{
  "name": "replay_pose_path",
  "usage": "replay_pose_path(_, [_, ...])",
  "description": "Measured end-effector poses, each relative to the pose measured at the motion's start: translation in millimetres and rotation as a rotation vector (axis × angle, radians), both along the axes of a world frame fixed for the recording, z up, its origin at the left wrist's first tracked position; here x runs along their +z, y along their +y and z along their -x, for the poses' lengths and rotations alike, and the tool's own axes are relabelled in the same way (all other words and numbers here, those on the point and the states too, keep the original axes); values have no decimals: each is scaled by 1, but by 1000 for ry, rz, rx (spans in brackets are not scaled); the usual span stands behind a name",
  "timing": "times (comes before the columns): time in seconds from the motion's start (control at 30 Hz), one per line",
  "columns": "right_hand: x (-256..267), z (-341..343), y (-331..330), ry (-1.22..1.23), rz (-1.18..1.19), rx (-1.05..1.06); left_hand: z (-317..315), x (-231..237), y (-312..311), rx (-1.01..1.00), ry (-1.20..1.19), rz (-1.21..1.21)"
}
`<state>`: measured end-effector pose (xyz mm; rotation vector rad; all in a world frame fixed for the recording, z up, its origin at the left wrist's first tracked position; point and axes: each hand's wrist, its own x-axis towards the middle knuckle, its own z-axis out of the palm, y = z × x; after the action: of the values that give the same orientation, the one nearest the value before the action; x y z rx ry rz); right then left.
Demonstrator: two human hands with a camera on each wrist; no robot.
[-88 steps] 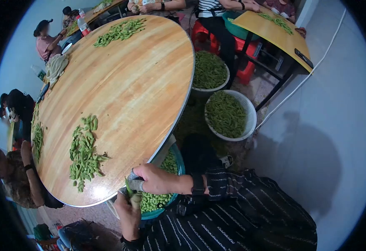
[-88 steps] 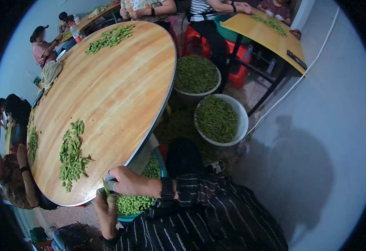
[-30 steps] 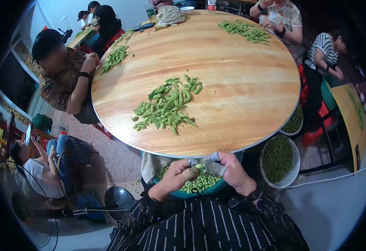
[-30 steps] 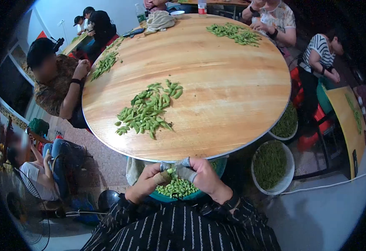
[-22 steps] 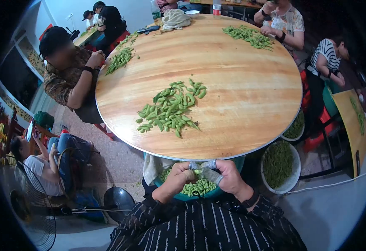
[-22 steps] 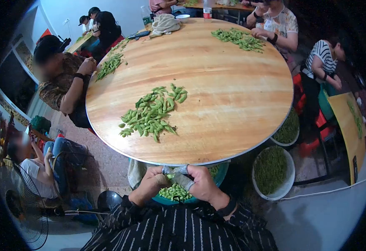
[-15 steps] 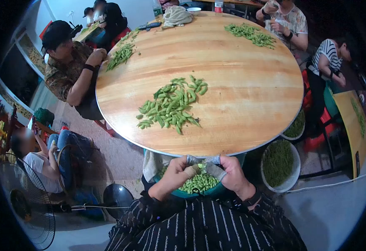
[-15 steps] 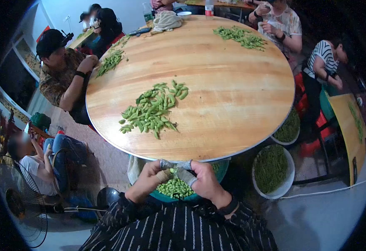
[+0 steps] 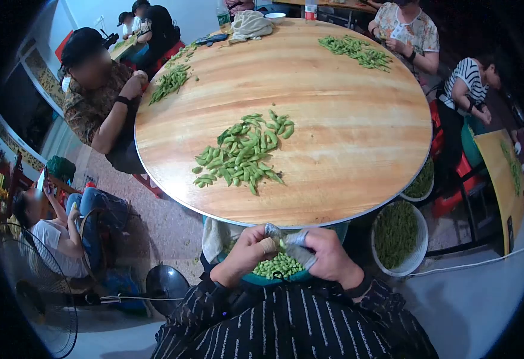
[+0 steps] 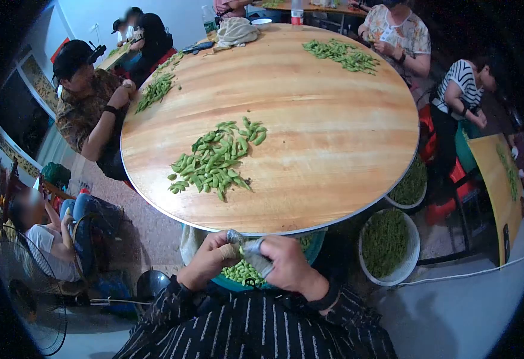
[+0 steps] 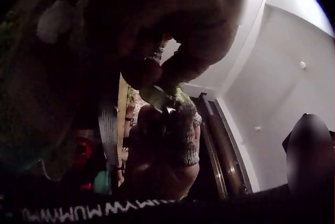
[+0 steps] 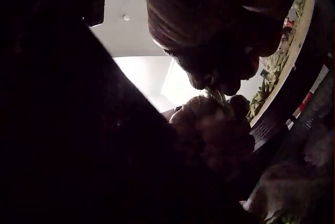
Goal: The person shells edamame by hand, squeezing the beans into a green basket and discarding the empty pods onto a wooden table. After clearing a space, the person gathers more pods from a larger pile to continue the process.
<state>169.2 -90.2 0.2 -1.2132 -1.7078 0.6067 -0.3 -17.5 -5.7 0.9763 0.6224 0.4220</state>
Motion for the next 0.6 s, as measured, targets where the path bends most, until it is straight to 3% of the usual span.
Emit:
replay_pose_path(0.03, [1,-1,1,-105,-41,24,1,-7,1,-1,28,7])
replay_pose_path(0.17, [-18,9,3,461,136,48,0,-18,-2,19,-57,103])
replay_pose_path(0.27, [-18,0,1,941,682,149,-2,-18,-4,18,-101,100])
replay_pose_path(0.4, [-21,-1,3,1164,767,132,-5,-7,-5,40,-97,137])
replay_pose_path(0.43, [-25,-2,4,1202,757,162,-4,-4,-5,34,-111,143])
replay_pose_path(0.6, [-7,-2,3,923,643,109,-2,-1,-4,24,-59,61])
